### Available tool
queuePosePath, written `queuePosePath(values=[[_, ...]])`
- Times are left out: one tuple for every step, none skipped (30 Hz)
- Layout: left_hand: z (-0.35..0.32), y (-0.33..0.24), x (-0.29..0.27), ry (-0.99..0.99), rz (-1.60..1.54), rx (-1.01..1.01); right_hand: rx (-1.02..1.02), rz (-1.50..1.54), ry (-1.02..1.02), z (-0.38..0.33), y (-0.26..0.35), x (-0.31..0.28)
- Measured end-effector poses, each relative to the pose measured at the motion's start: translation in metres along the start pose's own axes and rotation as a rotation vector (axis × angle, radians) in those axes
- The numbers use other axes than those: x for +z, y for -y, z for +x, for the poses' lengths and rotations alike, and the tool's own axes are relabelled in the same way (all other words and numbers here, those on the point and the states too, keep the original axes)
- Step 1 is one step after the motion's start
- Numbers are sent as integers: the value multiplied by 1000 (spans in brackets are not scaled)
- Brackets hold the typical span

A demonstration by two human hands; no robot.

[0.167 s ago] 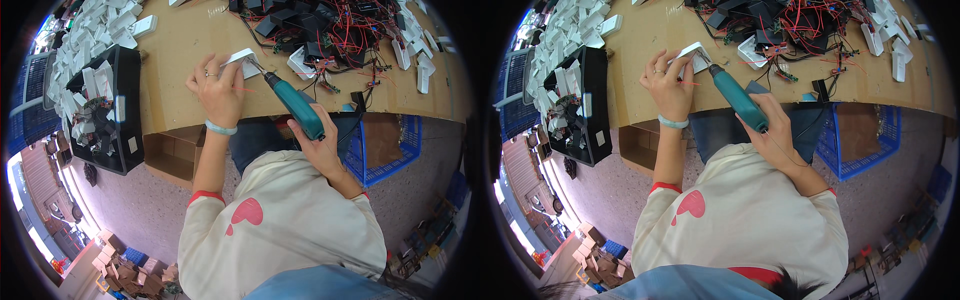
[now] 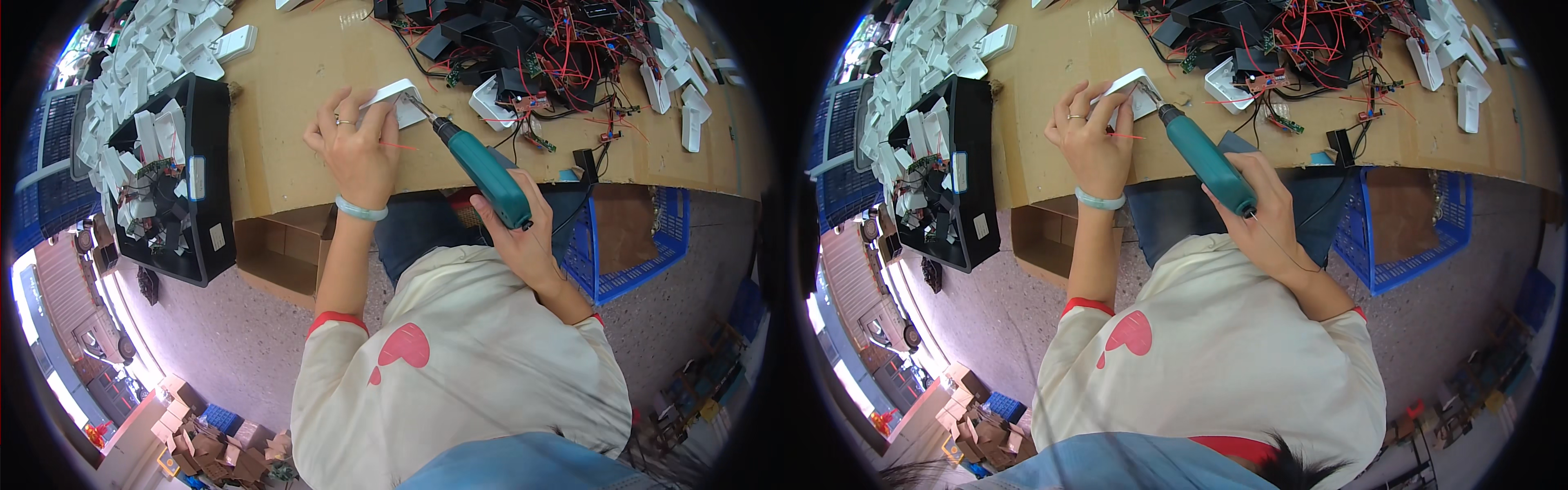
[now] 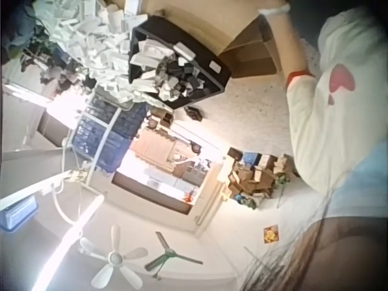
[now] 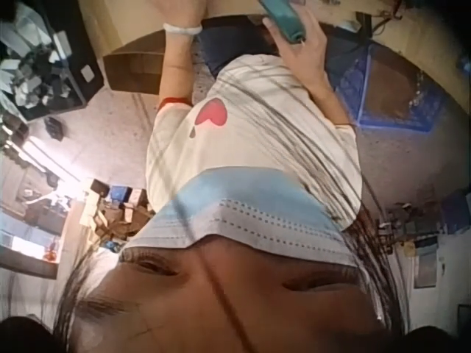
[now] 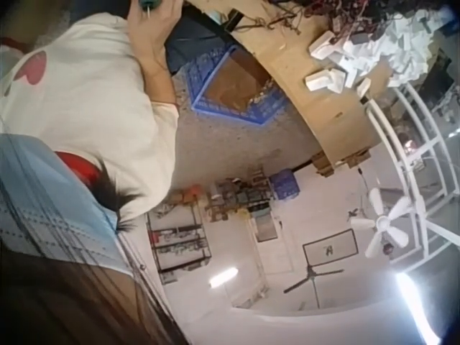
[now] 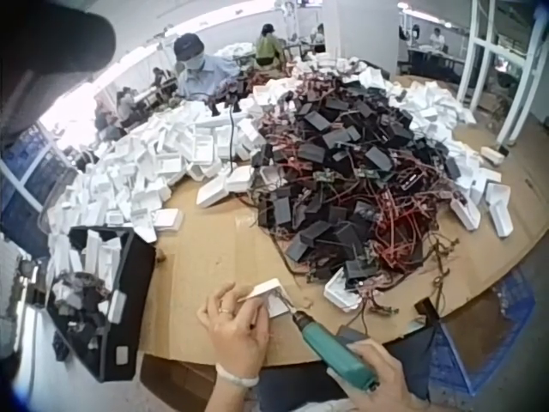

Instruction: The recorder uses an electric screwdriver to assemble electronic modules into white plastic housings on a workbench.

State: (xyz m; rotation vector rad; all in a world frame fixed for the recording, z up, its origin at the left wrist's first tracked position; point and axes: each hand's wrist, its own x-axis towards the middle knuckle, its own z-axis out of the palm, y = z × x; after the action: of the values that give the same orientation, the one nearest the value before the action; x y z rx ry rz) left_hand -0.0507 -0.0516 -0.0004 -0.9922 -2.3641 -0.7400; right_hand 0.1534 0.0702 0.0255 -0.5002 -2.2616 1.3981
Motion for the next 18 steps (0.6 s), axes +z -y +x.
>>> queuePosePath(values=[[0,0,0,1,3,-3,10,1,2,0,0,0],[0,1,1,2,2,-3,11,0,3,0,0,0],[0,1,1,2,0,-2,1,2,-2,0,-1,0],[-1,1,1,2,-3,-1,-9,5,-6,-1,-1,0],[-1,0,1,2,-2,-1,-9,5,-6,-1,-1,-1],[-1,0,1,3,7,-1,-6,8,-6,-2,-1,-2],[-1,0,1,4,16,-1,-3,10,-6,-2,-1,-2],[-1,0,1,4,16,0,-3,11,-7,-3,0,-2],[-1,0,1,2,15,0,5,25,-15,-3,1,-2],[-1,0,2,0,14,0,14,39,-23,-4,2,-2],[-1,0,2,-1,15,1,13,40,-23,-4,2,-3],[-1,0,1,6,22,-1,16,29,-21,-6,2,-4],[-2,0,0,12,29,-3,18,19,-19,-7,2,-6],[-2,0,-1,12,30,-4,18,20,-18,-8,2,-7],[-2,0,-3,20,27,9,13,13,-18,-9,3,-8],[-2,0,-6,29,23,21,7,6,-18,-10,4,-10],[-2,-1,-8,30,23,22,8,6,-19,-11,5,-11],[-3,-1,-10,30,6,24,16,16,-16,-12,5,-13]])
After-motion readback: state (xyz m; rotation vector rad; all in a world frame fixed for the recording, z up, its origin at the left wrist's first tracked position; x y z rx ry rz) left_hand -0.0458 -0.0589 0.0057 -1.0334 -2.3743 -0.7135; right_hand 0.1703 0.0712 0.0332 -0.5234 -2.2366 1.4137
